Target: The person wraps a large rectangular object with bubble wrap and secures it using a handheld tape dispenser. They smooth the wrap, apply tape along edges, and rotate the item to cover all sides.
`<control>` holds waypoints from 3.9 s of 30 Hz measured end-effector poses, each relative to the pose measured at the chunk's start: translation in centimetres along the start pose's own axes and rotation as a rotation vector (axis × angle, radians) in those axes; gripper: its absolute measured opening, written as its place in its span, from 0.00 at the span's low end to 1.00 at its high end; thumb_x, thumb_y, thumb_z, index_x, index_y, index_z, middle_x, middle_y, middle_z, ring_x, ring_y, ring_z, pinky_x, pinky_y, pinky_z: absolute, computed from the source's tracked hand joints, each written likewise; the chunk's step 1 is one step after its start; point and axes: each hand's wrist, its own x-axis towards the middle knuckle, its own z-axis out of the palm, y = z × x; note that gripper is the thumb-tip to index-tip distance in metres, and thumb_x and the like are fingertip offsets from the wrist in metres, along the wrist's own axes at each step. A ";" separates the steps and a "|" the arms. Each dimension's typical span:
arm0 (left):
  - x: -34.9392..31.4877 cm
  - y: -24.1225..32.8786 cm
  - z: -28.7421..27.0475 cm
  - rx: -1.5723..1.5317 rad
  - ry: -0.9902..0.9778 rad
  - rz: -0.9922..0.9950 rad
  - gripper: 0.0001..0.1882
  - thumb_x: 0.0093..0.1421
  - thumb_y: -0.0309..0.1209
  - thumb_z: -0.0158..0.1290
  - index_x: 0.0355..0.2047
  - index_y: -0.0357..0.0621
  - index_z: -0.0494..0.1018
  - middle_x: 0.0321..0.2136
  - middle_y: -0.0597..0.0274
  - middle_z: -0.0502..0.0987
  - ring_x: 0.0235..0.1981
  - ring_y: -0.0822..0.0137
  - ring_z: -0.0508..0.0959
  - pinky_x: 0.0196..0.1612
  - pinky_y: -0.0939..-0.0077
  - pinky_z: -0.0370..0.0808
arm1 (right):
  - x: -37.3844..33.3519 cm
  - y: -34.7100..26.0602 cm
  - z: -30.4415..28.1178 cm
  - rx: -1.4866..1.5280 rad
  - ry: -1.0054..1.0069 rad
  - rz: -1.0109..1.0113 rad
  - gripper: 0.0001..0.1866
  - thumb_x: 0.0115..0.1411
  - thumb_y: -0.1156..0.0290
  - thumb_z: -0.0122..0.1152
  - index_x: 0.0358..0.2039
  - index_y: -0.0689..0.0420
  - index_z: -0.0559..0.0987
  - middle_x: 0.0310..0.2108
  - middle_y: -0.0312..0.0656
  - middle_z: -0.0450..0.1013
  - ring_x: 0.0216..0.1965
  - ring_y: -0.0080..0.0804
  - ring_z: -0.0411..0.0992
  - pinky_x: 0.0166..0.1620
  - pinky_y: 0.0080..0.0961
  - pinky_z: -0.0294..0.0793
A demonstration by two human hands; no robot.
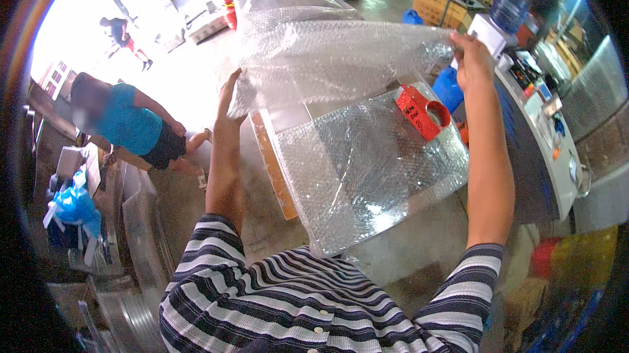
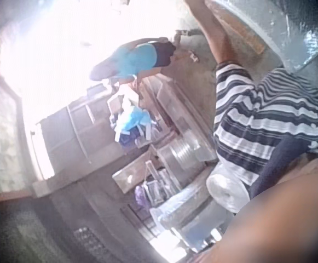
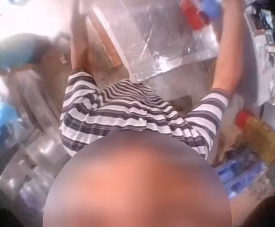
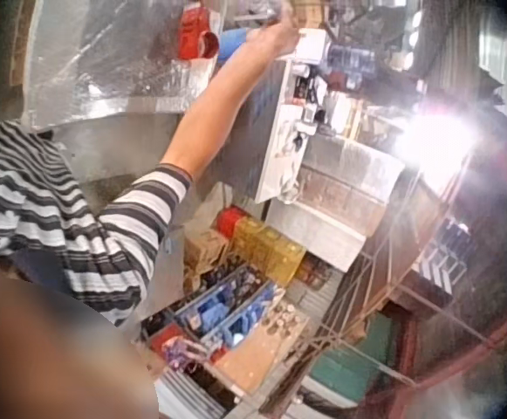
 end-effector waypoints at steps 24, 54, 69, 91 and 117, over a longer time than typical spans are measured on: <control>-33.9 -19.9 1.8 0.317 0.658 0.011 0.31 0.64 0.35 0.63 0.62 0.35 0.65 0.32 0.62 0.79 0.24 0.74 0.76 0.25 0.77 0.73 | -2.9 12.8 -17.9 -0.665 -0.480 -0.179 0.26 0.69 0.51 0.61 0.51 0.65 0.80 0.42 0.53 0.79 0.36 0.41 0.76 0.43 0.34 0.76; -35.5 -32.6 40.2 1.312 0.691 0.426 0.45 0.58 0.57 0.62 0.70 0.52 0.62 0.72 0.46 0.55 0.73 0.45 0.55 0.72 0.45 0.50 | 22.9 13.2 -18.8 -0.816 -1.253 -0.025 0.20 0.71 0.57 0.57 0.47 0.64 0.79 0.21 0.37 0.68 0.16 0.27 0.71 0.18 0.31 0.75; -51.1 -43.2 52.7 1.059 1.083 -0.057 0.33 0.67 0.54 0.53 0.63 0.44 0.70 0.59 0.42 0.72 0.60 0.45 0.72 0.63 0.51 0.68 | -6.5 -1.0 -12.1 -0.119 -2.052 -0.375 0.13 0.69 0.75 0.58 0.52 0.62 0.80 0.39 0.43 0.80 0.39 0.28 0.76 0.45 0.29 0.77; -78.8 -62.8 62.0 -0.049 1.455 -0.468 0.28 0.66 0.46 0.56 0.57 0.36 0.74 0.52 0.39 0.79 0.54 0.44 0.78 0.57 0.55 0.73 | -68.8 10.1 -63.5 -0.115 -3.386 -0.404 0.40 0.65 0.47 0.59 0.72 0.48 0.58 0.46 0.59 0.78 0.50 0.56 0.77 0.52 0.52 0.76; -40.2 -19.5 7.3 1.091 0.977 0.229 0.26 0.69 0.43 0.56 0.59 0.37 0.73 0.40 0.57 0.80 0.39 0.67 0.77 0.45 0.70 0.75 | -15.0 8.5 -29.7 -0.518 -0.615 0.062 0.16 0.66 0.59 0.64 0.43 0.60 0.80 0.29 0.40 0.76 0.30 0.31 0.76 0.34 0.30 0.75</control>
